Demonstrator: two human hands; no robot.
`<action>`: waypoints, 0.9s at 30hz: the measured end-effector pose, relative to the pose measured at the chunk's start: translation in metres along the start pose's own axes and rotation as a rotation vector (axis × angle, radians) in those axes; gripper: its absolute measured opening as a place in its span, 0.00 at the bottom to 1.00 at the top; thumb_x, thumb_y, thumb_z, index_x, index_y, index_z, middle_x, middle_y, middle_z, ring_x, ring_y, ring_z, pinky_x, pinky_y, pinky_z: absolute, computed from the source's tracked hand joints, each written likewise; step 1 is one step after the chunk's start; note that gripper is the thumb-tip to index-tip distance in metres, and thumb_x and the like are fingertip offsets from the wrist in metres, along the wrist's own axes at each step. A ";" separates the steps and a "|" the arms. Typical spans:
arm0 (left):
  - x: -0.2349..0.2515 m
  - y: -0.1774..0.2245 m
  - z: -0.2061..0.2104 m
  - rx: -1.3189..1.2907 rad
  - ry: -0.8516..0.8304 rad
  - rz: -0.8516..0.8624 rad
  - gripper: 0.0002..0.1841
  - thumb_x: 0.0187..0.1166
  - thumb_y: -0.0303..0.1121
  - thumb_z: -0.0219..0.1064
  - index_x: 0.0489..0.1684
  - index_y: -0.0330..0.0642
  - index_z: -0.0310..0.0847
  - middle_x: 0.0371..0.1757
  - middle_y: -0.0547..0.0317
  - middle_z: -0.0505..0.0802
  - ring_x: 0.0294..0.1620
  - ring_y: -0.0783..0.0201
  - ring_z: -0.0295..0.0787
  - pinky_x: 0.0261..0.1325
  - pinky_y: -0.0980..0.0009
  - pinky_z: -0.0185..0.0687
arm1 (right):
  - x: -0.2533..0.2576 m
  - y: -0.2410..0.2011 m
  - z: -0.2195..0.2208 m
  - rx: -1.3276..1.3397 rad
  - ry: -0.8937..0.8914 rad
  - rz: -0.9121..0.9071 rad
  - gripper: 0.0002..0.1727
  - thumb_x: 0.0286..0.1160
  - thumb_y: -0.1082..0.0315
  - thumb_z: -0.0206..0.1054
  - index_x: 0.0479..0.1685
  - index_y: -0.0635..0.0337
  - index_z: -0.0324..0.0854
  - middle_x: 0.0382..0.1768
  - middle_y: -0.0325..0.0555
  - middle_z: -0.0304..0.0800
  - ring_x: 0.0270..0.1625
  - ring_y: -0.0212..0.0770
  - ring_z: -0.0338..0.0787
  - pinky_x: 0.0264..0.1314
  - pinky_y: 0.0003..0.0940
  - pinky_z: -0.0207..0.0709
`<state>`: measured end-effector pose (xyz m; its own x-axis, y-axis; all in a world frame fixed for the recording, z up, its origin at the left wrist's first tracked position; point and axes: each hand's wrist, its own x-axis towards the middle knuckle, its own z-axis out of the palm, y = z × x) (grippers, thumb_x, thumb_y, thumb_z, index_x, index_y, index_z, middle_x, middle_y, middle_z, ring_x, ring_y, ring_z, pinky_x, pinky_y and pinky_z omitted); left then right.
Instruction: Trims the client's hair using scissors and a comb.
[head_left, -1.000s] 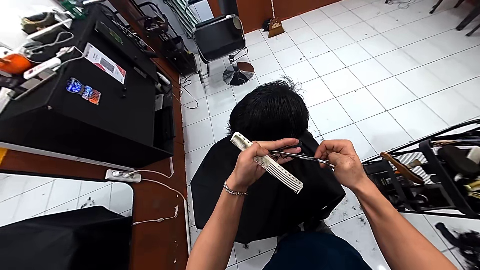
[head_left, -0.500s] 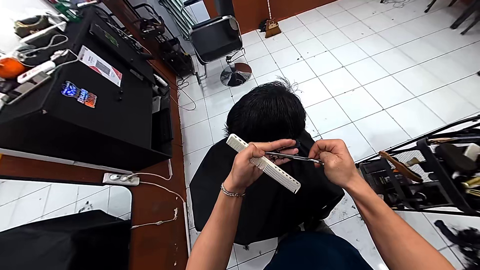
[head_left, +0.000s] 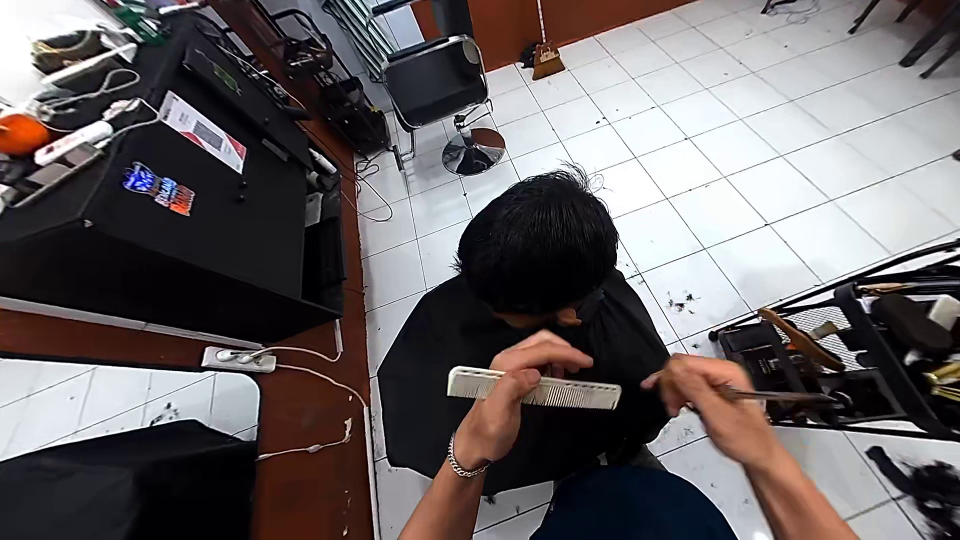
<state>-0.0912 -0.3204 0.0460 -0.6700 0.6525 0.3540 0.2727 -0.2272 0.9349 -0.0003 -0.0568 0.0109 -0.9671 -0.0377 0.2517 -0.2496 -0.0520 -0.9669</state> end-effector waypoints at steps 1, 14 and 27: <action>0.008 0.005 0.006 0.006 0.047 0.060 0.28 0.92 0.48 0.43 0.56 0.39 0.91 0.51 0.65 0.91 0.52 0.76 0.82 0.57 0.78 0.78 | 0.004 -0.004 0.015 -0.022 -0.079 -0.002 0.17 0.93 0.54 0.54 0.50 0.52 0.86 0.40 0.28 0.89 0.31 0.18 0.83 0.35 0.18 0.81; -0.022 -0.009 -0.021 -0.069 0.223 -0.012 0.34 0.91 0.62 0.42 0.56 0.41 0.85 0.35 0.74 0.88 0.30 0.81 0.79 0.31 0.85 0.73 | 0.107 -0.024 -0.016 -0.376 0.099 -0.115 0.12 0.92 0.62 0.54 0.60 0.52 0.80 0.24 0.28 0.76 0.18 0.22 0.75 0.21 0.21 0.77; -0.061 -0.015 -0.077 -0.230 0.353 -0.085 0.25 0.91 0.58 0.46 0.44 0.55 0.88 0.41 0.67 0.94 0.38 0.72 0.92 0.42 0.76 0.89 | 0.102 -0.047 0.020 -0.412 0.169 -0.194 0.09 0.92 0.62 0.55 0.49 0.44 0.82 0.20 0.19 0.77 0.19 0.19 0.76 0.26 0.19 0.80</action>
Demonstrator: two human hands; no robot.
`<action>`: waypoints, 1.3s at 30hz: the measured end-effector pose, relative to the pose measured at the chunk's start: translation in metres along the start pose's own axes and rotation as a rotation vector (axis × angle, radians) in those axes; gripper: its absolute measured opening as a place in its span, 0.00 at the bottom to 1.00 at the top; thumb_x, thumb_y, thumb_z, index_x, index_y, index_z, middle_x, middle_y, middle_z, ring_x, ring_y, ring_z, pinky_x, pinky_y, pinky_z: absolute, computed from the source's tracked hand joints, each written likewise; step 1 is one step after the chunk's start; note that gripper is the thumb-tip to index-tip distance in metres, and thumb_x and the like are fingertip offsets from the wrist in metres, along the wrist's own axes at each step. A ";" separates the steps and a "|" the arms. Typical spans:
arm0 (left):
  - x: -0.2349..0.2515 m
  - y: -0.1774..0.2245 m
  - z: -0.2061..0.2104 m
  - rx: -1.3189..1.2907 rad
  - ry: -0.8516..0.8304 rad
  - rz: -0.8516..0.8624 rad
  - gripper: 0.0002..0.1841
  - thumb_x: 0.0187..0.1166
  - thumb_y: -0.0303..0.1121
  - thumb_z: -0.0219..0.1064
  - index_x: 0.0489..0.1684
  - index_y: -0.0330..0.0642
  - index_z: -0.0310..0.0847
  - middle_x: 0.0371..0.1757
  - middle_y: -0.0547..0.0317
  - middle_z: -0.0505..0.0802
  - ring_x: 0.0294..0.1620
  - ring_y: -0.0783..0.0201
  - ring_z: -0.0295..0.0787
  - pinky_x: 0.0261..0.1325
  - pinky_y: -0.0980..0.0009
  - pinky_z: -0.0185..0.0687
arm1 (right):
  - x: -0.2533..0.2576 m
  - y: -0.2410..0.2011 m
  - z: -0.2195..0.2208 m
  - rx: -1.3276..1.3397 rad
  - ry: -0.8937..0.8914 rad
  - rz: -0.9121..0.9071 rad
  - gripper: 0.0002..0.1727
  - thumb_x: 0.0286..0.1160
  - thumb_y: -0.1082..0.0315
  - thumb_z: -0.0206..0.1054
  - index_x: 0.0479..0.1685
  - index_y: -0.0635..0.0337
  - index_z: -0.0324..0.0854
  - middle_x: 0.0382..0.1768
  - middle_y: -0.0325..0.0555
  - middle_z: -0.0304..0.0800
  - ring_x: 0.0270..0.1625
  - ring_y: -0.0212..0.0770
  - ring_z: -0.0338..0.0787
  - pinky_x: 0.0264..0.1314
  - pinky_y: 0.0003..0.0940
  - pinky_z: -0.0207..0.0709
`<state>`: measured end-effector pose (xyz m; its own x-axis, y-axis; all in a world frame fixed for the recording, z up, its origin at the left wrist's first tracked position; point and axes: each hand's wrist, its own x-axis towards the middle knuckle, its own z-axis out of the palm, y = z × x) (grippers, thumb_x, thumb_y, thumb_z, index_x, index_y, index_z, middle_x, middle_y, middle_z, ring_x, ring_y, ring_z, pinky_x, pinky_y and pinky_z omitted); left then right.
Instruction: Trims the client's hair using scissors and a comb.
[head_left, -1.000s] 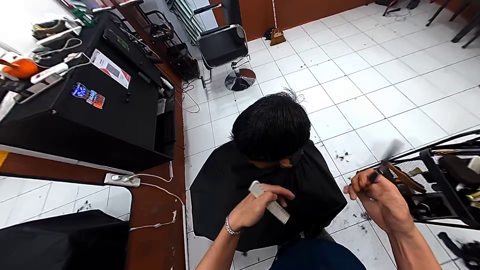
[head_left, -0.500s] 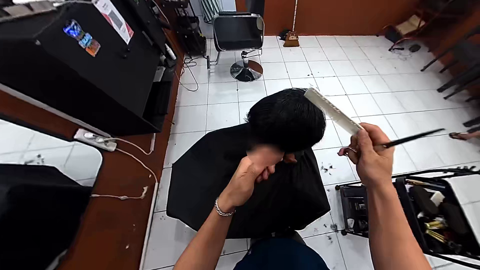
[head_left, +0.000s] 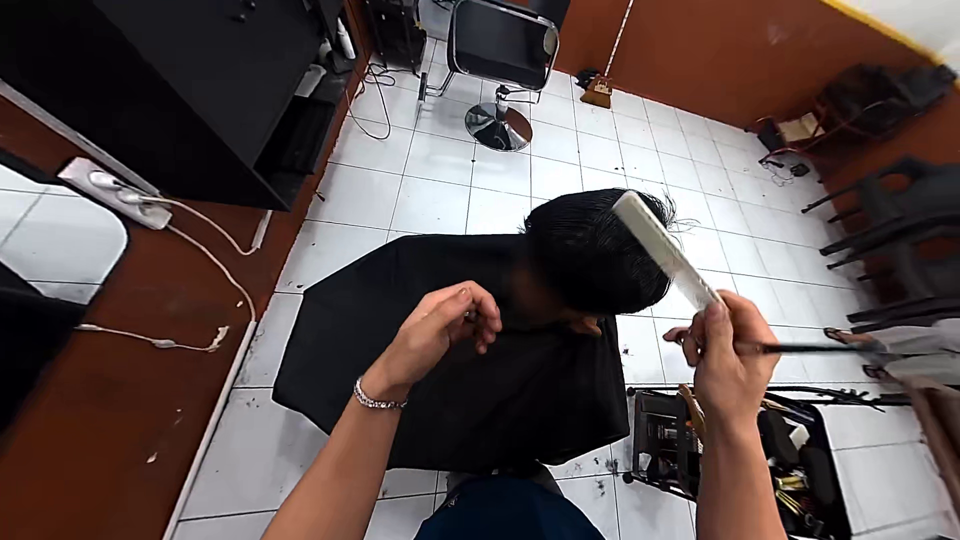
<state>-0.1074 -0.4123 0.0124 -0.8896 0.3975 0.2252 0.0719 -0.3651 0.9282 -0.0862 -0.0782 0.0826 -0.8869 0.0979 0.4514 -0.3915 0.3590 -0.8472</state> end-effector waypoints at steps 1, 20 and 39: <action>0.004 0.002 -0.002 -0.024 -0.043 -0.006 0.25 0.90 0.59 0.47 0.45 0.55 0.88 0.43 0.64 0.95 0.41 0.70 0.93 0.44 0.74 0.90 | 0.007 0.002 0.002 0.010 0.021 0.012 0.09 0.92 0.63 0.54 0.51 0.46 0.81 0.18 0.21 0.74 0.17 0.21 0.75 0.23 0.20 0.79; 0.059 0.030 -0.029 0.067 -0.373 -0.136 0.31 0.85 0.63 0.54 0.78 0.53 0.68 0.62 0.57 0.90 0.63 0.59 0.90 0.56 0.63 0.91 | -0.025 0.017 -0.006 -0.298 -0.281 -0.167 0.15 0.92 0.63 0.54 0.52 0.64 0.84 0.33 0.35 0.84 0.30 0.17 0.77 0.34 0.13 0.73; 0.092 0.046 0.007 0.204 -0.622 -0.283 0.40 0.85 0.71 0.41 0.87 0.54 0.69 0.66 0.52 0.92 0.61 0.56 0.94 0.57 0.59 0.93 | -0.018 0.026 -0.010 -0.004 -0.423 0.108 0.10 0.91 0.64 0.55 0.50 0.48 0.84 0.22 0.20 0.79 0.21 0.14 0.73 0.25 0.10 0.69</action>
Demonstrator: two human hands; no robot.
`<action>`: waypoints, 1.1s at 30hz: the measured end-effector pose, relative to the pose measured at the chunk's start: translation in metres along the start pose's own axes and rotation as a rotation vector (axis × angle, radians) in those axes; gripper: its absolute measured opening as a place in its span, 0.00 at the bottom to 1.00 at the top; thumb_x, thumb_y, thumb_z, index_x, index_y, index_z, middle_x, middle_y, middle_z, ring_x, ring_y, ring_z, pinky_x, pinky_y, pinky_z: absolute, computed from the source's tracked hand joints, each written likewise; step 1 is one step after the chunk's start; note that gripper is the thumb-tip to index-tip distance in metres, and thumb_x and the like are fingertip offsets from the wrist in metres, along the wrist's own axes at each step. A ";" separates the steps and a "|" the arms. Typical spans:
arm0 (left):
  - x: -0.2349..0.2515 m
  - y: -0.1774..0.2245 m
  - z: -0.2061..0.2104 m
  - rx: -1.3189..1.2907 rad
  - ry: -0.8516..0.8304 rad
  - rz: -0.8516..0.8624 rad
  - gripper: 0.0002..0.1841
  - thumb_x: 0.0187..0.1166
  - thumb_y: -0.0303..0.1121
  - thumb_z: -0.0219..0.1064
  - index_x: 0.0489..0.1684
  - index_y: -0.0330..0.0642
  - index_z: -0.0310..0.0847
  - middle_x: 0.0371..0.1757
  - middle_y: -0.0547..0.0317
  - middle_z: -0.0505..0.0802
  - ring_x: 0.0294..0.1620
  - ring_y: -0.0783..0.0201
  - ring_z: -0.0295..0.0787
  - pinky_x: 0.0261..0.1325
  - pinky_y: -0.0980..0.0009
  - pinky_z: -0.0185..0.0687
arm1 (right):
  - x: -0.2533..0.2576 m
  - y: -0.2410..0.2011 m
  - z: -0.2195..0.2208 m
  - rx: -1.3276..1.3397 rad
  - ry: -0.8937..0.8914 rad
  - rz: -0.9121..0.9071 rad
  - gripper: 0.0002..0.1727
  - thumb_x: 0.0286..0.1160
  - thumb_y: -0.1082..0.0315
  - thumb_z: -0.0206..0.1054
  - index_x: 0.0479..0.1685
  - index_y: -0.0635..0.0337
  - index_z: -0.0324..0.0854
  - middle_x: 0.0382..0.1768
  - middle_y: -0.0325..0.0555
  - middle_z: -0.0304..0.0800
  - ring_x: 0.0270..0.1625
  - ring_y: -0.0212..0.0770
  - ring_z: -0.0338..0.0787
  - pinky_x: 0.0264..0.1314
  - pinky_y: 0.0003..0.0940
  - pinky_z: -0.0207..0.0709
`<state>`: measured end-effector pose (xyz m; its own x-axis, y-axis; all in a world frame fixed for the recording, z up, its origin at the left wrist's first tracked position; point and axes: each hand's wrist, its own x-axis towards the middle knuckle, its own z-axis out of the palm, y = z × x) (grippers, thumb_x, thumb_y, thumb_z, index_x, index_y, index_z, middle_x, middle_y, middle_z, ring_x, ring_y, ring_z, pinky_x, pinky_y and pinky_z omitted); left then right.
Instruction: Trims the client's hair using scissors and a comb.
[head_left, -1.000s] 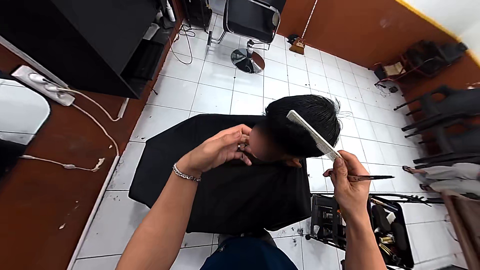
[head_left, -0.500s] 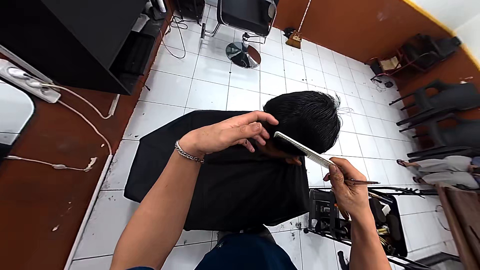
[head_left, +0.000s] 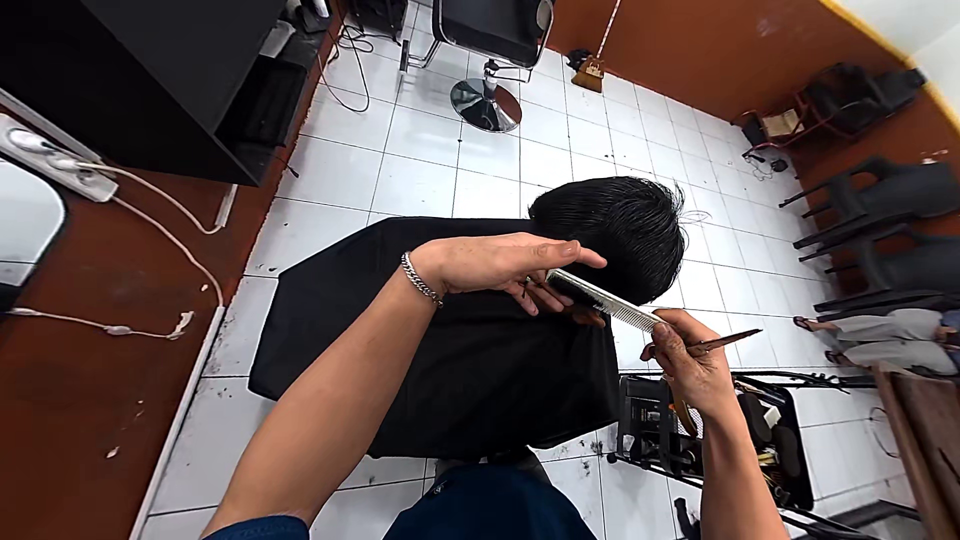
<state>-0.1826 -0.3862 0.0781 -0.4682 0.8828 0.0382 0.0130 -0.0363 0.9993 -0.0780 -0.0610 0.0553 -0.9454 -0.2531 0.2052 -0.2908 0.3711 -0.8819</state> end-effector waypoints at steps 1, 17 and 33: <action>0.002 0.000 0.000 -0.015 -0.015 -0.004 0.40 0.85 0.70 0.41 0.87 0.54 0.69 0.65 0.51 0.92 0.60 0.56 0.94 0.56 0.58 0.93 | 0.001 0.000 0.000 0.019 -0.008 0.002 0.10 0.91 0.64 0.56 0.49 0.48 0.84 0.22 0.20 0.80 0.21 0.14 0.74 0.25 0.10 0.69; 0.011 -0.016 0.039 -0.217 0.230 0.055 0.51 0.89 0.65 0.19 0.54 0.36 0.92 0.53 0.54 0.98 0.55 0.64 0.95 0.62 0.64 0.89 | -0.001 -0.021 -0.016 0.081 -0.105 0.008 0.13 0.91 0.56 0.57 0.49 0.42 0.88 0.28 0.18 0.87 0.24 0.11 0.76 0.27 0.09 0.69; 0.007 -0.047 0.057 -0.082 0.374 0.285 0.48 0.92 0.61 0.21 0.60 0.33 0.88 0.56 0.52 0.96 0.58 0.61 0.94 0.65 0.64 0.89 | 0.002 0.001 0.007 -0.341 0.105 -0.256 0.16 0.93 0.63 0.54 0.50 0.65 0.84 0.35 0.38 0.86 0.33 0.20 0.80 0.38 0.16 0.76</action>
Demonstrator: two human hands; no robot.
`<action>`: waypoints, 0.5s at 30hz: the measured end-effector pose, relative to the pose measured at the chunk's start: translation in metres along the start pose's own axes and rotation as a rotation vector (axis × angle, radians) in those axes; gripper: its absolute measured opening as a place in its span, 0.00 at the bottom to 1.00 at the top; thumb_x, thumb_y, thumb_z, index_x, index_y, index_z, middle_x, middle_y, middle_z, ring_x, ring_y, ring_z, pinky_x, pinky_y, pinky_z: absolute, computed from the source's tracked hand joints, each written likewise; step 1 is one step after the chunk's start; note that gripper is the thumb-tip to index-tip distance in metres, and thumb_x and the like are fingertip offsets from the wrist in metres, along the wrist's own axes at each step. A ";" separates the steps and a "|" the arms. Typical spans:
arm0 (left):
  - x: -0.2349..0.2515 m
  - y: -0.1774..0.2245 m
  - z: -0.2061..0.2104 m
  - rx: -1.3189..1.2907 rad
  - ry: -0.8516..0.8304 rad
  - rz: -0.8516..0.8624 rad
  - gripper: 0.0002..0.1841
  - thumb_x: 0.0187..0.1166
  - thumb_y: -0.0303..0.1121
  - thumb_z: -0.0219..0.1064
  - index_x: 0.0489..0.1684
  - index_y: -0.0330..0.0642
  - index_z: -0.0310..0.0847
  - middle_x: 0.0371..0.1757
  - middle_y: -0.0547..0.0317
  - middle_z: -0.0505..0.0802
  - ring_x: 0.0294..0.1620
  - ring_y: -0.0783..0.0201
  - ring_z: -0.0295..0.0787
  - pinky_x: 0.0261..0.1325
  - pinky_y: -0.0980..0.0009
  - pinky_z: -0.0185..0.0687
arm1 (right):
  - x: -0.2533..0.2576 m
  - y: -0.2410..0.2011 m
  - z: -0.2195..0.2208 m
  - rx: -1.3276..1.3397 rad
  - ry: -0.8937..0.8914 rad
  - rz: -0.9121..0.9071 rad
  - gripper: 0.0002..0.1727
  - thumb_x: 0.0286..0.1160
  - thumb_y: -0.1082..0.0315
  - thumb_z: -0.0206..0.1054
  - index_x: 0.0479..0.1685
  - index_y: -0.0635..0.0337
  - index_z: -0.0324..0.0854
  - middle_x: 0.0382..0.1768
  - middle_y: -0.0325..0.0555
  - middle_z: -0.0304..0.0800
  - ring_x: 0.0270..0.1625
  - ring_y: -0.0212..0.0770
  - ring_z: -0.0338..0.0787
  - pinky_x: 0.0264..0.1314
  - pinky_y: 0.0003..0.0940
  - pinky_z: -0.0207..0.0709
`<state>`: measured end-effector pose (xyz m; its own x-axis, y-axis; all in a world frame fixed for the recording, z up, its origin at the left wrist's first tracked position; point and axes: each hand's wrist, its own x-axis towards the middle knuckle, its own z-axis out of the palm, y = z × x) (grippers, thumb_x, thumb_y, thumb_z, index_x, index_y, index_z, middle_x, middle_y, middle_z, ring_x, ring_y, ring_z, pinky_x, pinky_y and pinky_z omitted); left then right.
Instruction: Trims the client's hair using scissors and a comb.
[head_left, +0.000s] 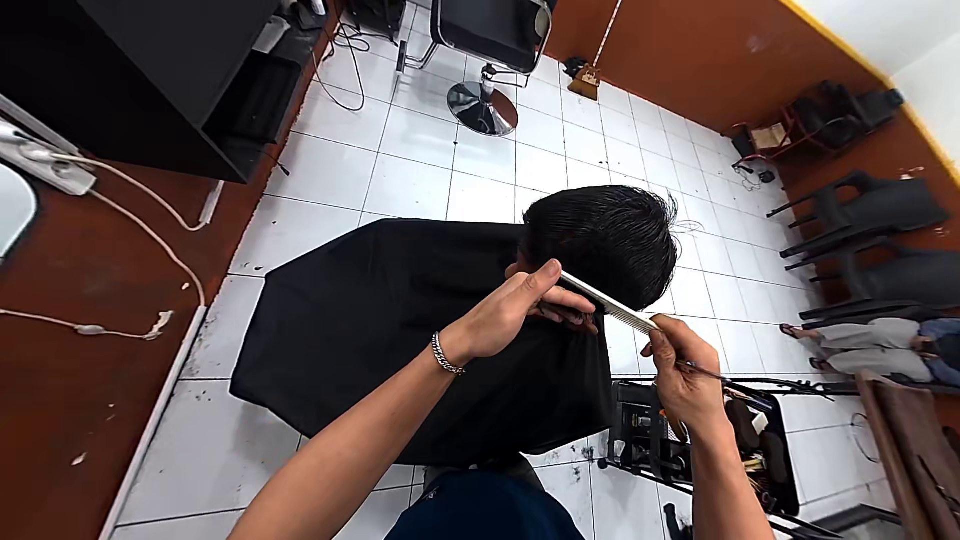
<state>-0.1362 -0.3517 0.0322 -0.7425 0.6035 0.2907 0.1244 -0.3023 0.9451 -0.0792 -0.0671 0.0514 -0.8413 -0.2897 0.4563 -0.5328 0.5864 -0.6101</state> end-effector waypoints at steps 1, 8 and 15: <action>-0.003 -0.001 -0.004 0.002 -0.021 -0.025 0.48 0.91 0.62 0.23 0.61 0.33 0.88 0.56 0.53 0.96 0.57 0.62 0.94 0.62 0.64 0.90 | -0.001 0.001 0.001 -0.007 -0.010 -0.004 0.16 0.93 0.62 0.54 0.49 0.65 0.84 0.35 0.39 0.86 0.33 0.20 0.80 0.39 0.16 0.76; -0.033 0.022 -0.062 -0.108 -0.070 -0.099 0.44 0.80 0.77 0.37 0.63 0.48 0.84 0.61 0.55 0.91 0.60 0.59 0.90 0.55 0.64 0.91 | -0.001 0.000 -0.001 0.189 -0.040 0.099 0.12 0.92 0.61 0.56 0.49 0.56 0.83 0.32 0.26 0.83 0.29 0.14 0.76 0.34 0.11 0.73; 0.007 0.023 -0.056 -0.185 -0.351 -0.112 0.48 0.81 0.76 0.38 0.82 0.45 0.73 0.68 0.50 0.89 0.66 0.56 0.90 0.64 0.56 0.90 | 0.001 0.005 -0.002 0.321 -0.077 0.178 0.10 0.92 0.62 0.56 0.50 0.49 0.84 0.28 0.19 0.82 0.25 0.12 0.75 0.29 0.10 0.70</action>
<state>-0.1754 -0.3956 0.0482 -0.4712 0.8457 0.2507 -0.0892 -0.3284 0.9403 -0.0828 -0.0631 0.0502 -0.9212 -0.2677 0.2824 -0.3688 0.3691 -0.8531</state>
